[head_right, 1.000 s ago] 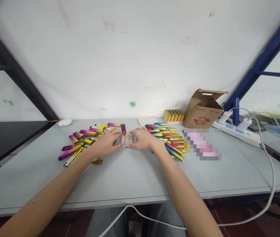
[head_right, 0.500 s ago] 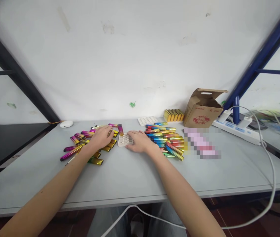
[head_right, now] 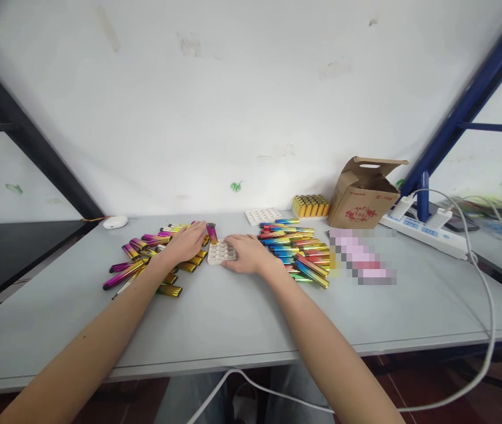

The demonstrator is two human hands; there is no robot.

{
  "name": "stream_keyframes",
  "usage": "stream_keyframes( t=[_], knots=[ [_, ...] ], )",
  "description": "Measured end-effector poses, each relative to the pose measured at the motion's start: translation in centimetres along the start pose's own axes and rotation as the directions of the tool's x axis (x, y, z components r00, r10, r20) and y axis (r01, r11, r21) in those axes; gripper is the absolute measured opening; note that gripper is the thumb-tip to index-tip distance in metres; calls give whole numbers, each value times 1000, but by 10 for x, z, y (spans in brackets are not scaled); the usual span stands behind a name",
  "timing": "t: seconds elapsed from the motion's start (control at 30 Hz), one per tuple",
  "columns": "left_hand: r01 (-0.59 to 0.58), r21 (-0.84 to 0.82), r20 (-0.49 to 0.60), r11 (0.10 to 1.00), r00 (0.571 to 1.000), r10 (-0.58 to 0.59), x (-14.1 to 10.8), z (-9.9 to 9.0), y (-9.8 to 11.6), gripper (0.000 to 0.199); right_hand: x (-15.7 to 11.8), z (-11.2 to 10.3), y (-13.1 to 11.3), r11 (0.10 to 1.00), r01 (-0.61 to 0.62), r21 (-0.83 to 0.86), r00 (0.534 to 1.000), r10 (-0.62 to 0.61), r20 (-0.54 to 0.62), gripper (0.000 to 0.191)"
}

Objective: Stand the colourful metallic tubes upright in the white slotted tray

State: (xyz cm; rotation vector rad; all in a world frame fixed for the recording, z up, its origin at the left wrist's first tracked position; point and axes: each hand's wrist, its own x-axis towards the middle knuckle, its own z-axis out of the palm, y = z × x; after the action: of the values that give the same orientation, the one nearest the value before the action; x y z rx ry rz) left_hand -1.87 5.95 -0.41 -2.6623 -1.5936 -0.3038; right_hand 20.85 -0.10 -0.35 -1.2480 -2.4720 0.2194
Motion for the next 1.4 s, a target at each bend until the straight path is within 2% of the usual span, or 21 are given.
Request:
stream_keyframes(
  t=[0.13,0.27,0.37,0.43,0.5,0.7,0.87,1.03,1.2,1.27,1.33,1.4],
  knots=[
    [-28,-26,3,999,1000,28,-1,-1,0,42,0,-2,-1,1000,3,14,1000,-3,5,58],
    [-97,-83,-28,992,995,94,-2,-5,-1,35,-1,-9,-3,994,-28,103,1000,28,1,56],
    [-156,-120,-44,980,987,152,-2,-7,-1,37,3,-9,0,985,-60,159,994,74,-86,49],
    [-183,-135,-53,974,983,177,-1,-7,-3,40,8,-5,1,988,-83,134,982,104,-155,45],
    [-194,-151,-56,969,981,188,-1,-5,-4,42,13,1,1,991,-114,73,976,126,-177,44],
    [-211,-199,-48,957,977,206,-1,-3,-5,50,19,16,-8,992,-109,-58,992,105,-65,50],
    [-200,-230,-89,952,979,184,-4,-6,0,44,15,15,-12,987,-119,-109,992,114,-47,51],
    [-229,-223,-181,948,965,191,-5,-8,0,42,14,8,-14,964,-225,-145,971,208,-121,49],
    [-188,-146,-158,971,974,165,-10,-17,4,40,13,1,-7,909,-380,-171,910,334,-247,44],
    [-195,-112,-121,974,976,182,-14,-21,8,36,12,1,-2,919,-361,-161,913,312,-263,41],
    [-185,-80,-74,979,981,180,-19,-23,12,36,11,1,4,953,-265,-145,948,230,-218,41],
    [-173,-58,-30,983,985,171,-22,-23,15,49,10,3,8,978,-168,-127,978,149,-144,42]
  ],
)
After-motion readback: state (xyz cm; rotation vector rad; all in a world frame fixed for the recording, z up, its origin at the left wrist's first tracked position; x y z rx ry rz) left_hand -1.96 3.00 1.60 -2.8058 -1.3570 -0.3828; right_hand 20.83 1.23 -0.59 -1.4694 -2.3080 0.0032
